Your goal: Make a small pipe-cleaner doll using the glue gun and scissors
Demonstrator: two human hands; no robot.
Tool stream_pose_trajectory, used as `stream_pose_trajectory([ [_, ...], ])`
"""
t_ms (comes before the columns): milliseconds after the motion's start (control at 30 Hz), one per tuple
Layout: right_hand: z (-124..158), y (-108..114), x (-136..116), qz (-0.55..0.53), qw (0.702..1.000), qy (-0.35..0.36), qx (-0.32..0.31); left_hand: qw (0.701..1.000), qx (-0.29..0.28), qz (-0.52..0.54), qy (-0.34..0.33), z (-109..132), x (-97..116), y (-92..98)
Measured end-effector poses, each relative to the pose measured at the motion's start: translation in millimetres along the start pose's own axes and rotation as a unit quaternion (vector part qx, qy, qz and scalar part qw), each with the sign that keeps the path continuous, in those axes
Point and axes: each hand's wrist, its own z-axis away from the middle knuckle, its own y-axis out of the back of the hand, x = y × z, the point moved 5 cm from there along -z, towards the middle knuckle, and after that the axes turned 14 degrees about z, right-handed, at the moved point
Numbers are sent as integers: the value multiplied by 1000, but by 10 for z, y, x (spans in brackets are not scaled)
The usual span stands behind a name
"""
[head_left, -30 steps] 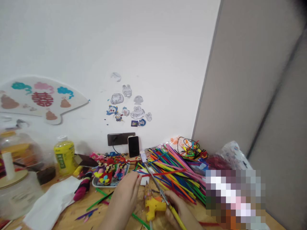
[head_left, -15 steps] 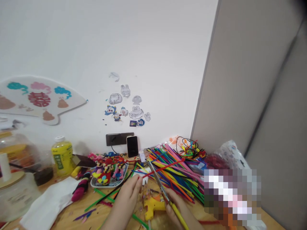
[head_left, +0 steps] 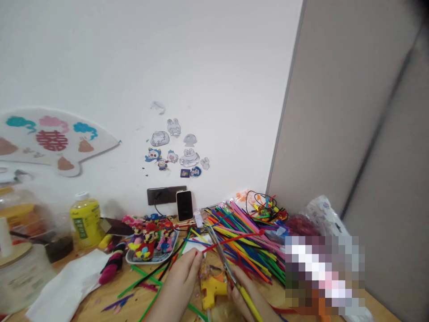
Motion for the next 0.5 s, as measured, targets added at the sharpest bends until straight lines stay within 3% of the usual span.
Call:
stream_pose_trajectory([
  [167, 41, 39, -64, 5, 1000, -27, 11, 982, 17, -164, -95, 6, 55, 33],
  [333, 98, 63, 45, 51, 997, -54, 30, 901, 50, -360, -238, 22, 79, 32],
  [500, 104, 48, -17, 44, 998, -39, 34, 866, 67, -425, -254, 34, 58, 7],
])
